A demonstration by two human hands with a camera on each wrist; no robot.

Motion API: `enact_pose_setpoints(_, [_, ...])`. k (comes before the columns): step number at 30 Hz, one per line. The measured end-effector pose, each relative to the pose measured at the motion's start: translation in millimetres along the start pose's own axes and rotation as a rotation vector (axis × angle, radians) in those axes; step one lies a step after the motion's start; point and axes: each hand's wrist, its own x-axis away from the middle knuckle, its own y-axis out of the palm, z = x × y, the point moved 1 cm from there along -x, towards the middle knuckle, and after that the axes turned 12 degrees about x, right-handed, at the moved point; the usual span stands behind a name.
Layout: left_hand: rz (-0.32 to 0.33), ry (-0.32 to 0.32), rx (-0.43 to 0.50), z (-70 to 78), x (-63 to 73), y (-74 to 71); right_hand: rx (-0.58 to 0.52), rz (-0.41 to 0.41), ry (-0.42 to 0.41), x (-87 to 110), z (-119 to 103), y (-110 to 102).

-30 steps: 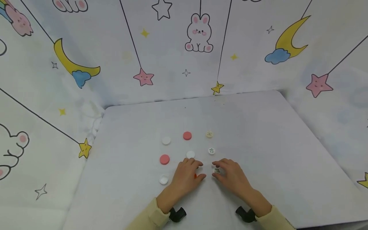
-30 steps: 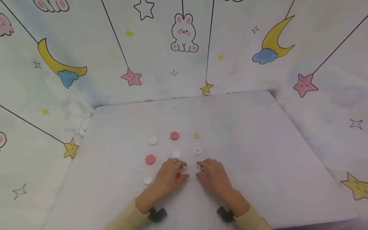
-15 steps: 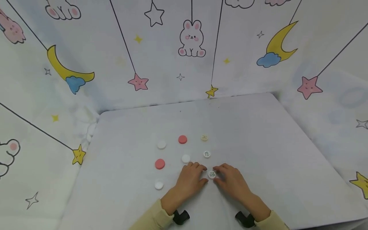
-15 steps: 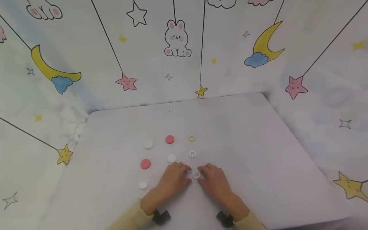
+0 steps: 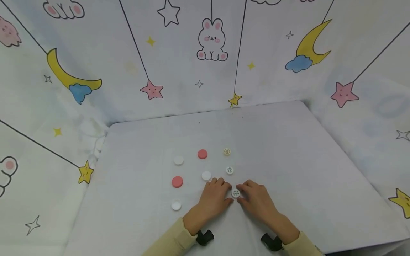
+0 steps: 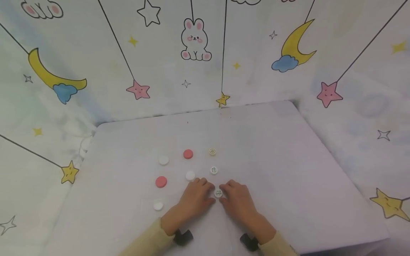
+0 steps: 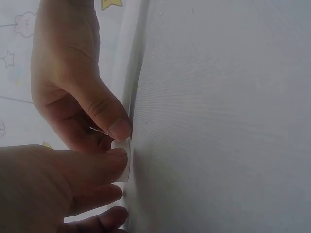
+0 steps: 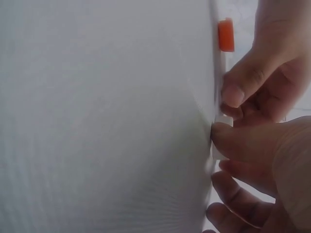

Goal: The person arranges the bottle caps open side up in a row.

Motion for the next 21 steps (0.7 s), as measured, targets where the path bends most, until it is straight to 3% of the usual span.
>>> enact_pose_setpoints(7, [-0.004, 0.010, -0.039, 1.6, -3.7, 1.1, 0.006, -0.053, 0.031, -1.9, -0.8, -0.3])
enact_pose_setpoints(21, [0.052, 0.047, -0.061, 1.3, -4.4, 7.5, -0.001, -0.033, 0.025, -2.1, -1.3, 1.8])
